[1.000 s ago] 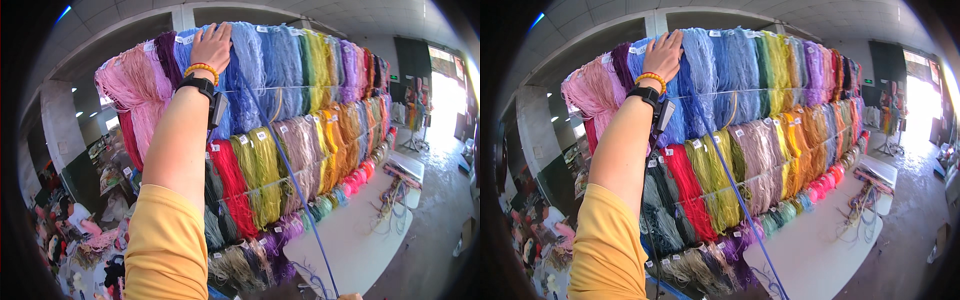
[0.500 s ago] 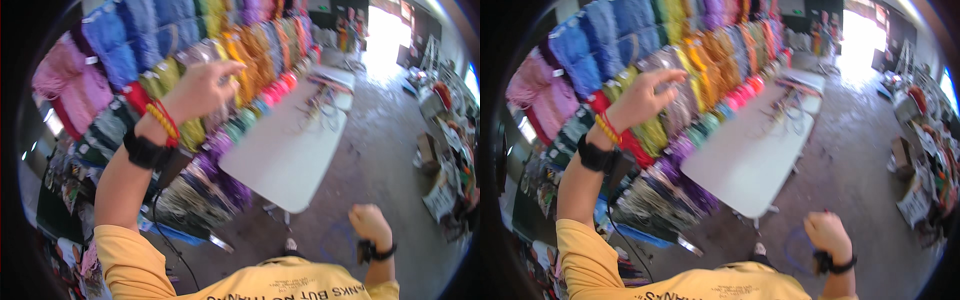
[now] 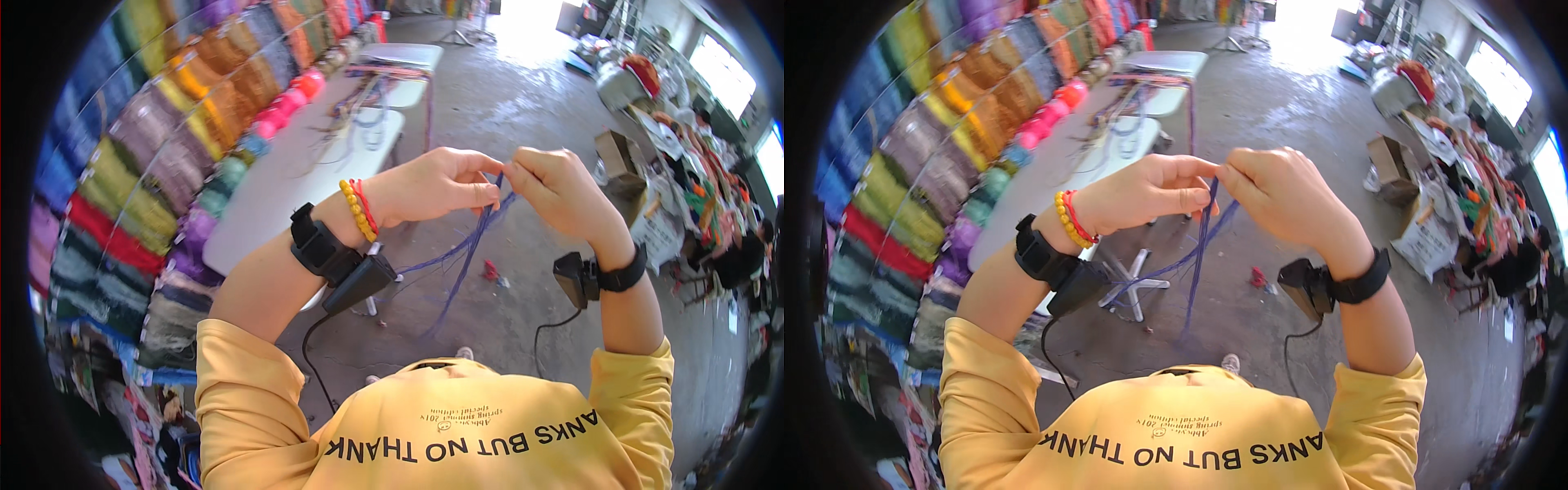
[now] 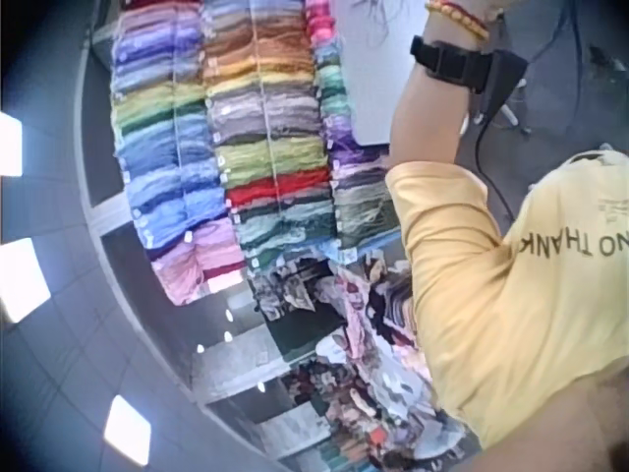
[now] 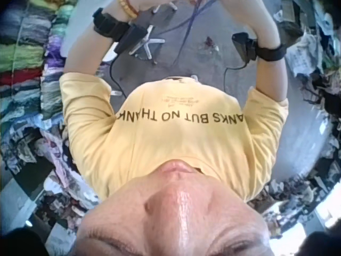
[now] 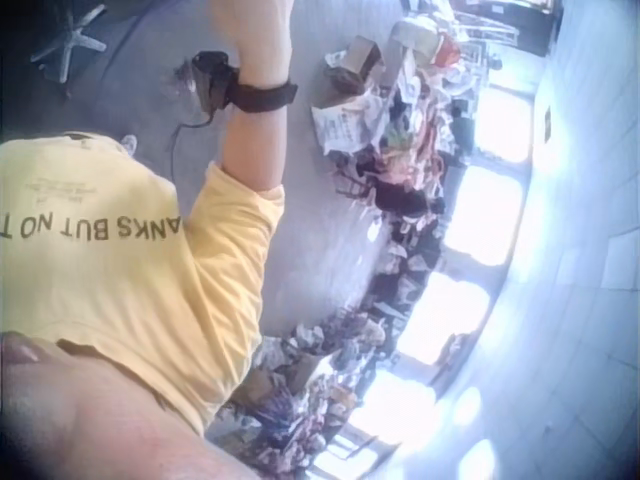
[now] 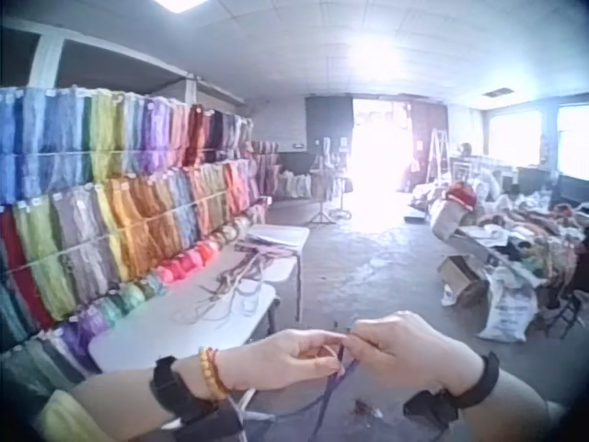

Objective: The person organizes embroidery thread by referencing a chart and threading strands through a pink organizer. They walk to a rack to pull additional strands of yellow and blue thread and loop them through the organizer.

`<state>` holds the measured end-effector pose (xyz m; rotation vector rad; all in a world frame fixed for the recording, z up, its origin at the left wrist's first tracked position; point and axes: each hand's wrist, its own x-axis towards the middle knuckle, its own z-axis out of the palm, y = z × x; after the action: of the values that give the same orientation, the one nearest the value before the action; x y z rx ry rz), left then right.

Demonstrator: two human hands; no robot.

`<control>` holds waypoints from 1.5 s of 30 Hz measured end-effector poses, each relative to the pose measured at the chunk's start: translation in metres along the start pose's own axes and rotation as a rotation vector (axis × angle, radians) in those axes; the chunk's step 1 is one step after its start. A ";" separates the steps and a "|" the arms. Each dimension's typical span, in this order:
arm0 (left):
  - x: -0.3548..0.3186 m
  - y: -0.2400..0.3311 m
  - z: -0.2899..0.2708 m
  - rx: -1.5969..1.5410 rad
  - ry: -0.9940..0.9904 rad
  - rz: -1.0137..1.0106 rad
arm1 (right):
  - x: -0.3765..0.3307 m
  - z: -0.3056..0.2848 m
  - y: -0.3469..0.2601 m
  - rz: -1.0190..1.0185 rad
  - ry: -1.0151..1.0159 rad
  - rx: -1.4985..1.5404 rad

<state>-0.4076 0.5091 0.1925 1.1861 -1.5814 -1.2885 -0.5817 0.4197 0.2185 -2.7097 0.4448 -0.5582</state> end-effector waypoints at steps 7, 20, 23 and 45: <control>0.118 -0.006 0.026 -0.059 -0.057 -0.001 | -0.020 -0.023 0.111 0.119 0.115 0.218; 0.218 -0.018 -0.096 -0.102 0.139 -0.023 | 0.034 0.031 0.298 0.445 0.052 0.566; 0.246 -0.025 -0.149 -0.132 0.189 0.105 | 0.064 0.051 0.339 0.488 -0.017 0.672; 0.414 -0.164 -0.297 0.994 0.535 0.156 | 0.322 0.099 0.472 0.403 -0.008 0.475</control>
<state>-0.2113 0.0210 0.0921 1.7358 -1.8541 0.0331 -0.3677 -0.0937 0.0554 -2.0960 0.7288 -0.4662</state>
